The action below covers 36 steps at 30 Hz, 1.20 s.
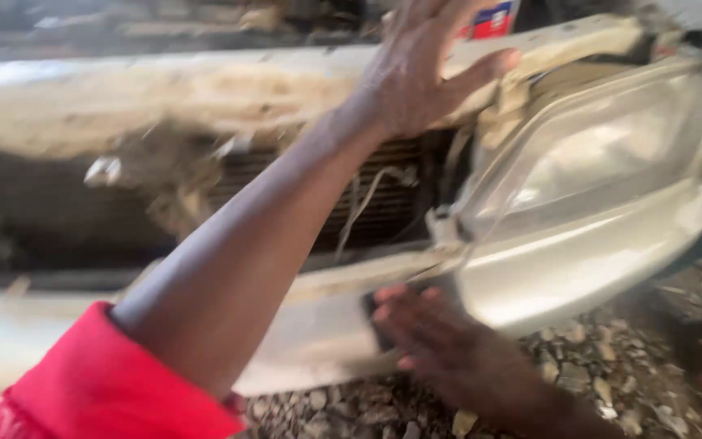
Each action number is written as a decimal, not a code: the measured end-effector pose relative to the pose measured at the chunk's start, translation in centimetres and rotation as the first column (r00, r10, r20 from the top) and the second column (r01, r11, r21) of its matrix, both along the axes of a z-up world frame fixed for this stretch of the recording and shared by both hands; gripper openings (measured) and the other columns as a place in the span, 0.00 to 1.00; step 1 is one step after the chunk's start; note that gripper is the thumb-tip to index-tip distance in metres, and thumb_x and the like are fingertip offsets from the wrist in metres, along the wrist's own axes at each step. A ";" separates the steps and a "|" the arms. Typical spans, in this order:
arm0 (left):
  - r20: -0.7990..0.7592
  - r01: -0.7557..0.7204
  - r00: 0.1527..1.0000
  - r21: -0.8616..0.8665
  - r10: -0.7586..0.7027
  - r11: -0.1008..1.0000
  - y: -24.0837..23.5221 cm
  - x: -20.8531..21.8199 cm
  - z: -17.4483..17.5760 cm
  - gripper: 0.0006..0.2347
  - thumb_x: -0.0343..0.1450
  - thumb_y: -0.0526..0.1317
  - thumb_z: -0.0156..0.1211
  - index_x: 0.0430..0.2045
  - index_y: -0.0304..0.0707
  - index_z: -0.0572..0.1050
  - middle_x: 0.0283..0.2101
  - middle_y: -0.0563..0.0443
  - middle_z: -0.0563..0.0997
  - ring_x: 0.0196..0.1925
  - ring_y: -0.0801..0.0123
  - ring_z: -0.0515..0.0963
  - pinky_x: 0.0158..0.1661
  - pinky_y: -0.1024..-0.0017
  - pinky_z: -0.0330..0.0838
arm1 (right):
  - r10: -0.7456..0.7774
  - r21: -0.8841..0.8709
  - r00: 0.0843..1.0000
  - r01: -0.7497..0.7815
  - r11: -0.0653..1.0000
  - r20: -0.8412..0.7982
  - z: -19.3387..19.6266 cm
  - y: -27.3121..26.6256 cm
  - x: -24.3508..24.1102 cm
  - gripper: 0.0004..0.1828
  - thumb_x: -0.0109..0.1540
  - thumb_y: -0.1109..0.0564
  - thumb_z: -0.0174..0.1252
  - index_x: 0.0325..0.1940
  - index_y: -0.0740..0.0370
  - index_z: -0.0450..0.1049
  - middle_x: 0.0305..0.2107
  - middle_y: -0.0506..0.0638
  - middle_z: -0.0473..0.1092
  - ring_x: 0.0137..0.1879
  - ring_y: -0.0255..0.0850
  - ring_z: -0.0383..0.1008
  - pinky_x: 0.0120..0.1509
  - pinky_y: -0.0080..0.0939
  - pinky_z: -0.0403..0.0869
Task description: The person sands the front bumper of a white car using a sanding block. They repeatedly dip the block into a yellow bucket of water and scrub the surface of the bumper, focusing on the area around the headlight and the lower edge.
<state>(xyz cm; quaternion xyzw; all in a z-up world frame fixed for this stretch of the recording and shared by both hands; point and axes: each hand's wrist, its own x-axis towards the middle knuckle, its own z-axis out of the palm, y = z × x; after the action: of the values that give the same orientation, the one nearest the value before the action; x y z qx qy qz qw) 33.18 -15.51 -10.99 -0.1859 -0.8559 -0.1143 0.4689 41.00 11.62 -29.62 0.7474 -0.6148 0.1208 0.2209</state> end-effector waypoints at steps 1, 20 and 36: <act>-0.054 0.161 0.985 -0.045 -0.163 0.986 0.6 3.2 -1.4 0.25 0.85 0.60 0.53 0.67 0.40 0.69 0.67 0.36 0.80 0.70 0.42 0.80 0.68 0.46 0.71 | -0.082 -0.055 0.983 0.074 0.996 -0.164 -0.1 1.2 0.1 0.41 0.78 0.50 0.52 0.89 0.69 0.45 0.87 0.62 0.47 0.93 0.54 0.45 0.94 0.60 0.54; 0.329 -0.060 0.941 -0.063 0.078 0.996 -8.0 22.1 -14.0 0.15 0.84 0.45 0.54 0.37 0.36 0.84 0.43 0.46 0.83 0.47 0.56 0.79 0.52 0.53 0.74 | -0.556 -0.008 0.771 0.583 0.812 -0.312 -0.3 6.2 -2.1 0.39 0.78 0.35 0.26 0.92 0.49 0.41 0.91 0.44 0.39 0.95 0.34 0.38 0.90 0.39 0.48; 0.456 -0.120 0.886 0.059 0.080 0.991 -8.2 21.9 -14.6 0.25 0.87 0.50 0.47 0.17 0.39 0.66 0.22 0.49 0.72 0.26 0.58 0.73 0.28 0.51 0.65 | -0.547 -0.033 0.825 0.548 0.836 -0.140 -0.5 0.0 5.5 0.49 0.72 0.31 0.38 0.91 0.57 0.39 0.90 0.50 0.36 0.95 0.41 0.35 0.94 0.50 0.42</act>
<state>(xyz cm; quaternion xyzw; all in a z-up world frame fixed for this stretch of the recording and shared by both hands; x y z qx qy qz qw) 55.12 -23.70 -25.64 -0.0896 -0.9442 -0.1664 0.2696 46.48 11.60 -30.11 0.5474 -0.7861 -0.0044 0.2869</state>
